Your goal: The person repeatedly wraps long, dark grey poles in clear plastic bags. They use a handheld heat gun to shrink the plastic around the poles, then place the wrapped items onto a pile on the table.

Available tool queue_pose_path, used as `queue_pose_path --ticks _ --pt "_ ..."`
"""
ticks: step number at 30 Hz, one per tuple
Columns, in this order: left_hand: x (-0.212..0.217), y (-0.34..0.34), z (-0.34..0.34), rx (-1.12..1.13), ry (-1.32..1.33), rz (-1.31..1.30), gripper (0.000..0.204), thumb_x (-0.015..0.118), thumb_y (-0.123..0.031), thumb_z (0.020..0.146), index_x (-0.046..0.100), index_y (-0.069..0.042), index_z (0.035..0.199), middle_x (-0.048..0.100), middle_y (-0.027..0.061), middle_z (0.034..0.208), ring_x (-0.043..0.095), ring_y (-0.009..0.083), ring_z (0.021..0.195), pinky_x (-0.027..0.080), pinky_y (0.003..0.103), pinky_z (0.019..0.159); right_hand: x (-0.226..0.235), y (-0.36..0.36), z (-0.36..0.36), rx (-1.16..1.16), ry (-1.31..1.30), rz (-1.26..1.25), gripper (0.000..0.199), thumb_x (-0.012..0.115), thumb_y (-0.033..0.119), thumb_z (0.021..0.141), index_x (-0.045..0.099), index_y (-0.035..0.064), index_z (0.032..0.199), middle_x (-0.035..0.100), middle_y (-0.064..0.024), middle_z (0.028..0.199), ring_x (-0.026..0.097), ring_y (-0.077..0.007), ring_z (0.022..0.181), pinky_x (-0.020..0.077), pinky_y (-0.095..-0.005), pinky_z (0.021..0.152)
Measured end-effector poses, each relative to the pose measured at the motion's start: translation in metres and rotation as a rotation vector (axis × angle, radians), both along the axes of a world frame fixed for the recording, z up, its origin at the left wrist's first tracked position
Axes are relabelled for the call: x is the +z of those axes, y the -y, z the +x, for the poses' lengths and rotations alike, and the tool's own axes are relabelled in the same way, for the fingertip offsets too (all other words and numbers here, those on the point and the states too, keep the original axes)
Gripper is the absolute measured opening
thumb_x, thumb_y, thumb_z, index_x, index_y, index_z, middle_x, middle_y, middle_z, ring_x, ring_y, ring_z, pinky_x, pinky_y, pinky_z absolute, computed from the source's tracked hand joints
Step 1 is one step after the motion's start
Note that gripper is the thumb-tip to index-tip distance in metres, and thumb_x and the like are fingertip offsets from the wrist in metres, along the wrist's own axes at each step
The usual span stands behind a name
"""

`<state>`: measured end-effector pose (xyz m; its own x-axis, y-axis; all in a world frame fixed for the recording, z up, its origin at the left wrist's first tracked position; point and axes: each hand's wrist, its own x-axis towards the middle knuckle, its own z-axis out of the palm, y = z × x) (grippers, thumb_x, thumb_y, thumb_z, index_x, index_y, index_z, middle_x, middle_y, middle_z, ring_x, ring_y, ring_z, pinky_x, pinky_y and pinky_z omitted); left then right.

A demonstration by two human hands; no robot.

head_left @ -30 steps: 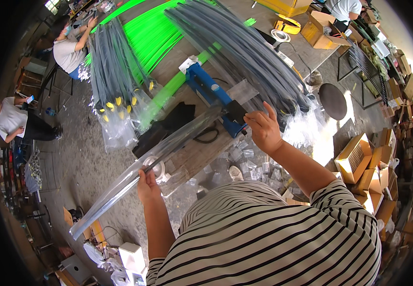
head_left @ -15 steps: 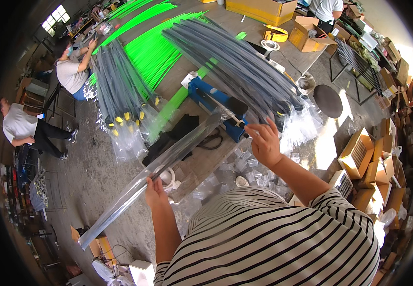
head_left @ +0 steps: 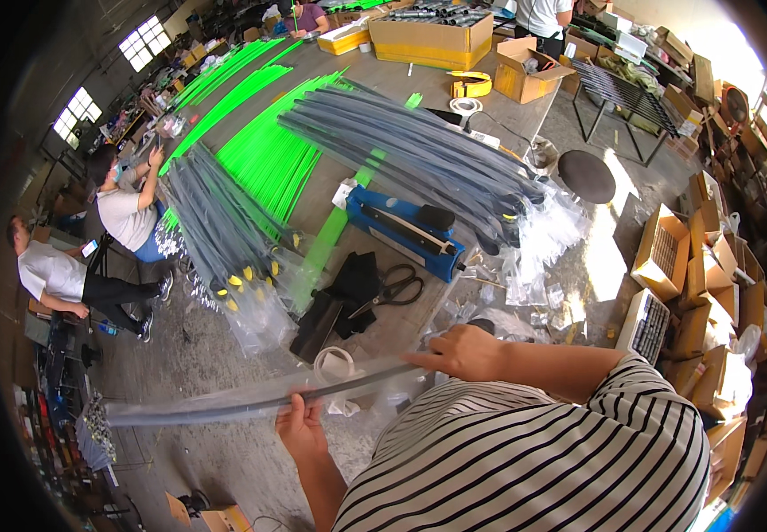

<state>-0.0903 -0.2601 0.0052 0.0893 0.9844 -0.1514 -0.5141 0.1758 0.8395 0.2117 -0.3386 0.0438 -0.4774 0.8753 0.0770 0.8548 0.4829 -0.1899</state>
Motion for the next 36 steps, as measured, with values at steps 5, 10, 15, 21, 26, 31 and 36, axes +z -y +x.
queue_pose_path --ticks 5,10,15,21,26,31,36 --pt "0.038 -0.012 0.049 -0.201 -0.142 0.076 0.028 0.051 -0.013 0.085 0.051 0.003 0.108 0.058 0.0173 0.098 0.061 0.0256 0.082 0.051 0.033 0.072 0.017 0.010 0.055 -0.389 -0.014 0.510 0.037 0.060 0.005 0.065 0.059 0.0126 0.102 0.050 0.0024 0.055 0.046 -0.0075 0.042 0.0357 -0.0222 0.032" --pt "0.008 -0.021 0.042 -0.166 -0.269 -0.052 0.024 0.052 -0.012 0.084 0.053 0.004 0.102 0.059 0.0168 0.093 0.062 0.0246 0.075 0.053 0.033 0.068 0.028 -0.031 0.173 -0.752 0.225 0.636 0.030 0.056 0.011 0.076 0.058 0.0135 0.105 0.053 -0.0036 0.062 0.052 -0.0206 0.047 0.0423 -0.0309 0.043" --pt "0.008 -0.025 0.034 -0.030 -0.305 -0.163 0.022 0.053 -0.011 0.084 0.054 0.006 0.098 0.060 0.0172 0.090 0.062 0.0235 0.073 0.053 0.033 0.066 -0.026 -0.093 0.267 -1.012 0.251 0.470 0.027 0.053 0.017 0.078 0.056 0.0154 0.105 0.057 -0.0067 0.071 0.058 -0.0261 0.060 0.0459 -0.0368 0.055" --pt "0.011 -0.011 0.023 0.244 -0.343 -0.271 0.024 0.052 -0.012 0.084 0.053 0.007 0.099 0.060 0.0174 0.089 0.062 0.0241 0.073 0.053 0.032 0.065 -0.022 -0.198 0.264 -0.669 0.043 0.601 0.031 0.065 0.019 0.068 0.060 0.0073 0.096 0.058 -0.0078 0.089 0.056 -0.0261 0.083 0.0424 -0.0377 0.073" --pt "0.012 0.013 0.035 0.380 -0.328 -0.359 0.025 0.052 -0.012 0.084 0.052 0.007 0.100 0.060 0.0177 0.088 0.062 0.0243 0.071 0.054 0.032 0.064 0.033 -0.348 0.139 -0.199 -0.154 0.284 0.023 0.057 0.027 0.077 0.061 0.0070 0.086 0.060 -0.0126 0.080 0.057 -0.0299 0.076 0.0457 -0.0391 0.067" --pt "0.012 0.045 0.036 0.539 -0.345 -0.422 0.026 0.050 -0.013 0.085 0.051 0.007 0.101 0.060 0.0174 0.088 0.062 0.0269 0.072 0.053 0.033 0.063 -0.001 -0.448 -0.014 -0.127 -0.237 -0.228 0.035 0.054 0.040 0.078 0.063 0.0069 0.086 0.061 -0.0147 0.085 0.058 -0.0297 0.082 0.0463 -0.0388 0.071" --pt "-0.004 0.116 0.019 0.700 -0.201 -0.486 0.033 0.053 -0.018 0.084 0.049 0.007 0.106 0.058 0.0193 0.095 0.060 0.0289 0.081 0.051 0.036 0.069 -0.057 -0.454 -0.106 -0.386 -0.246 -0.375 0.045 0.052 0.042 0.079 0.059 0.0012 0.095 0.059 -0.0162 0.099 0.056 -0.0304 0.093 0.0458 -0.0383 0.076"
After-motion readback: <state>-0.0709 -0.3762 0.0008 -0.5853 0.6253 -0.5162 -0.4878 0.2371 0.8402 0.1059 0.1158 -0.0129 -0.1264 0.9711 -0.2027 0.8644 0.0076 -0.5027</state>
